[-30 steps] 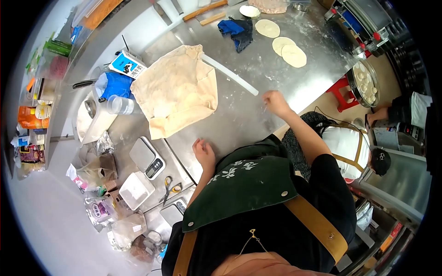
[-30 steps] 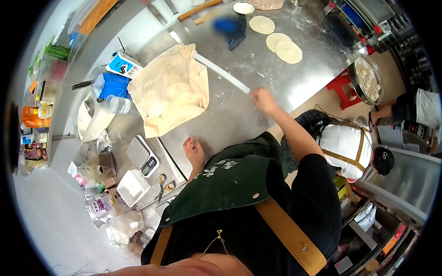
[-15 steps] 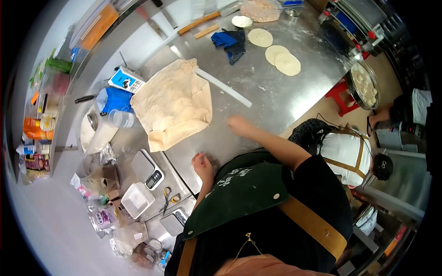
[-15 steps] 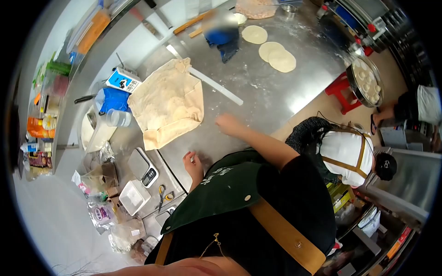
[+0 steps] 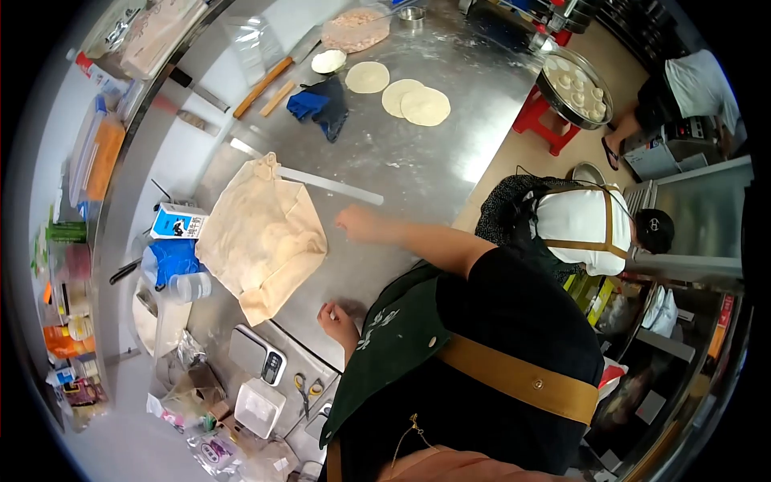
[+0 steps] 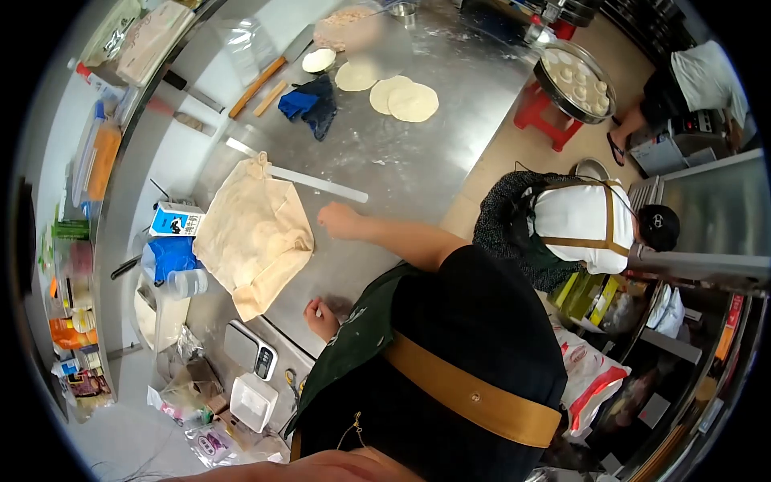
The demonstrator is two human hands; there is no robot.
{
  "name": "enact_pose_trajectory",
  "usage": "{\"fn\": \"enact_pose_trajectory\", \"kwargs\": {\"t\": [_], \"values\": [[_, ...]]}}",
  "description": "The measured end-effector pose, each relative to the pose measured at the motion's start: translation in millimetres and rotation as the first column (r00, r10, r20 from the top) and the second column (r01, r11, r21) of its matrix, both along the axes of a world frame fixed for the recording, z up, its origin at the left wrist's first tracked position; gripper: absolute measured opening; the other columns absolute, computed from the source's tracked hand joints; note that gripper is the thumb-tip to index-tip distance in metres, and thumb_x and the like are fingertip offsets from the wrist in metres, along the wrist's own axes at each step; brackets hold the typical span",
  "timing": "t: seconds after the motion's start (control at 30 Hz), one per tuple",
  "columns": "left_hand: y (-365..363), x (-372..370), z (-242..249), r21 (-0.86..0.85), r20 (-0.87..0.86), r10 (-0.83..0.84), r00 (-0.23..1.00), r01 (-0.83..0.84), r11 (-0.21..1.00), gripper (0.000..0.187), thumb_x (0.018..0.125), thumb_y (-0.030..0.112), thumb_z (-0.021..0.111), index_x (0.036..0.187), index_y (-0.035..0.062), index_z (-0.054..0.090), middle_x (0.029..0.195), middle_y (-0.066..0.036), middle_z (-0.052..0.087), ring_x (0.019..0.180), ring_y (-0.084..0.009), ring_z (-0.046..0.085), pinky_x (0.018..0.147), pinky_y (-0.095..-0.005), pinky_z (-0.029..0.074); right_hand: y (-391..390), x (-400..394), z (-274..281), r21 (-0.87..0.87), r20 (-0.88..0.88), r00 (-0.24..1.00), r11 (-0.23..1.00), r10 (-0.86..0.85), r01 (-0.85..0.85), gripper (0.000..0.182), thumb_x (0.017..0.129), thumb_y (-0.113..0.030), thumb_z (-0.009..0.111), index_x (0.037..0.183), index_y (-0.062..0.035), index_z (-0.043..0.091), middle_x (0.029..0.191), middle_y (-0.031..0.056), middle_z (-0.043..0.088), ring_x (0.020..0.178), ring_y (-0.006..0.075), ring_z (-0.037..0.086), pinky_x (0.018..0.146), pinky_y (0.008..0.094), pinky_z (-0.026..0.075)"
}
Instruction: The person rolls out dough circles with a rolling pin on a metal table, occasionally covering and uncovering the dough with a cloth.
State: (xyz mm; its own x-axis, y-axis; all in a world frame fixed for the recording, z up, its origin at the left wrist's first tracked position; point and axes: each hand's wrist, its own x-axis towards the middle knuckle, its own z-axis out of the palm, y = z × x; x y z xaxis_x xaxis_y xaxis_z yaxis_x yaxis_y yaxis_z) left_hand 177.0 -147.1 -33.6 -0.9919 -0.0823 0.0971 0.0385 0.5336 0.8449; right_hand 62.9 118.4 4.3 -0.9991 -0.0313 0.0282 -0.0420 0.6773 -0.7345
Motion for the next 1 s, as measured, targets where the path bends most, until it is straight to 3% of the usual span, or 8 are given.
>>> {"fn": "enact_pose_trajectory", "kwargs": {"t": [0.2, 0.47, 0.53, 0.6, 0.7, 0.8, 0.9, 1.0], "values": [[-3.2, -4.0, -2.4, -0.087, -0.023, -0.034, 0.999, 0.032, 0.996, 0.015, 0.087, 0.003, 0.058, 0.102, -0.0003, 0.062, 0.117, -0.019, 0.052, 0.108, -0.0299, 0.055, 0.078, -0.033, 0.053, -0.3, 10.7, -27.9, 0.143, 0.014, 0.992, 0.982, 0.126, -0.127, 0.015, 0.07, -0.006, 0.063, 0.084, -0.0064, 0.07, 0.087, 0.0167, 0.068, 0.084, 0.0355, 0.066, 0.076, 0.0441, 0.053], [5.3, -4.0, 0.6, -0.036, -0.044, -0.029, 0.999, 0.028, 0.999, 0.013, 0.087, 0.005, 0.06, 0.099, 0.0012, 0.062, 0.116, -0.02, 0.054, 0.104, -0.0297, 0.057, 0.072, -0.0322, 0.054, 60.4, 22.0, -55.6, -0.068, 0.167, 0.963, 0.972, -0.213, 0.227, 0.018, 0.072, -0.006, 0.062, 0.085, -0.0081, 0.073, 0.081, 0.0159, 0.069, 0.077, 0.0319, 0.067, 0.073, 0.0408, 0.053], [2.1, -2.9, -3.8, -0.032, -0.032, -0.028, 0.999, 0.027, 0.999, 0.013, 0.087, 0.006, 0.06, 0.099, 0.0023, 0.062, 0.115, -0.019, 0.055, 0.103, -0.0293, 0.058, 0.069, -0.0315, 0.053, 98.4, 7.0, -48.4, -0.214, 0.054, 0.93, 0.906, -0.363, 0.366, 0.014, 0.071, -0.005, 0.059, 0.08, -0.0054, 0.071, 0.076, 0.0165, 0.067, 0.068, 0.0278, 0.066, 0.065, 0.0387, 0.052], [0.7, -0.2, -4.0, -0.048, -0.031, -0.018, 0.999, 0.016, 0.999, 0.012, 0.087, 0.007, 0.06, 0.098, 0.0032, 0.063, 0.115, -0.018, 0.056, 0.102, -0.0291, 0.059, 0.069, -0.0313, 0.053, 126.9, -6.8, -40.0, -0.083, -0.147, 0.839, 0.851, -0.525, 0.518, 0.014, 0.072, -0.002, 0.059, 0.08, -0.0038, 0.07, 0.073, 0.0163, 0.067, 0.067, 0.0247, 0.067, 0.064, 0.0371, 0.051], [1.2, -1.0, 0.2, -0.072, -0.028, -0.023, 0.999, 0.021, 0.997, 0.012, 0.087, 0.006, 0.06, 0.098, 0.0026, 0.062, 0.114, -0.018, 0.057, 0.102, -0.0294, 0.058, 0.071, -0.0321, 0.053, 144.5, -5.1, -43.0, 0.249, 0.005, 0.977, 0.946, -0.215, 0.207, 0.012, 0.073, -0.002, 0.06, 0.08, -0.0018, 0.069, 0.072, 0.0161, 0.066, 0.066, 0.0238, 0.066, 0.063, 0.0359, 0.051], [3.7, 0.4, 4.1, -0.047, -0.021, -0.017, 1.0, 0.016, 0.999, 0.013, 0.086, 0.006, 0.06, 0.098, 0.0022, 0.062, 0.114, -0.018, 0.057, 0.102, -0.0297, 0.058, 0.072, -0.0323, 0.053, 143.5, 3.2, -47.1, -0.026, -0.009, 0.958, 0.958, -0.287, 0.287, 0.01, 0.075, -0.003, 0.06, 0.081, -0.0002, 0.068, 0.071, 0.0165, 0.066, 0.065, 0.0271, 0.065, 0.063, 0.036, 0.051], [3.8, 1.6, 3.3, -0.043, -0.04, -0.023, 0.999, 0.022, 0.999, 0.012, 0.086, 0.005, 0.06, 0.098, 0.002, 0.061, 0.112, -0.018, 0.057, 0.102, -0.0299, 0.058, 0.074, -0.0325, 0.053, 148.9, -5.1, -39.1, -0.037, -0.041, 0.911, 0.912, -0.41, 0.408, 0.01, 0.075, -0.003, 0.062, 0.082, 0.0005, 0.068, 0.073, 0.016, 0.067, 0.065, 0.0262, 0.065, 0.063, 0.0359, 0.051], [2.8, 2.4, 3.9, -0.078, -0.011, -0.031, 0.999, 0.03, 0.997, 0.012, 0.086, 0.005, 0.06, 0.098, 0.0017, 0.061, 0.112, -0.018, 0.057, 0.101, -0.0302, 0.059, 0.076, -0.0333, 0.053, 140.7, -12.3, -30.0, 0.017, -0.031, 0.954, 0.954, -0.299, 0.3, 0.011, 0.074, -0.001, 0.062, 0.084, 0.0001, 0.069, 0.074, 0.0156, 0.068, 0.066, 0.0245, 0.066, 0.063, 0.0345, 0.051]]}}
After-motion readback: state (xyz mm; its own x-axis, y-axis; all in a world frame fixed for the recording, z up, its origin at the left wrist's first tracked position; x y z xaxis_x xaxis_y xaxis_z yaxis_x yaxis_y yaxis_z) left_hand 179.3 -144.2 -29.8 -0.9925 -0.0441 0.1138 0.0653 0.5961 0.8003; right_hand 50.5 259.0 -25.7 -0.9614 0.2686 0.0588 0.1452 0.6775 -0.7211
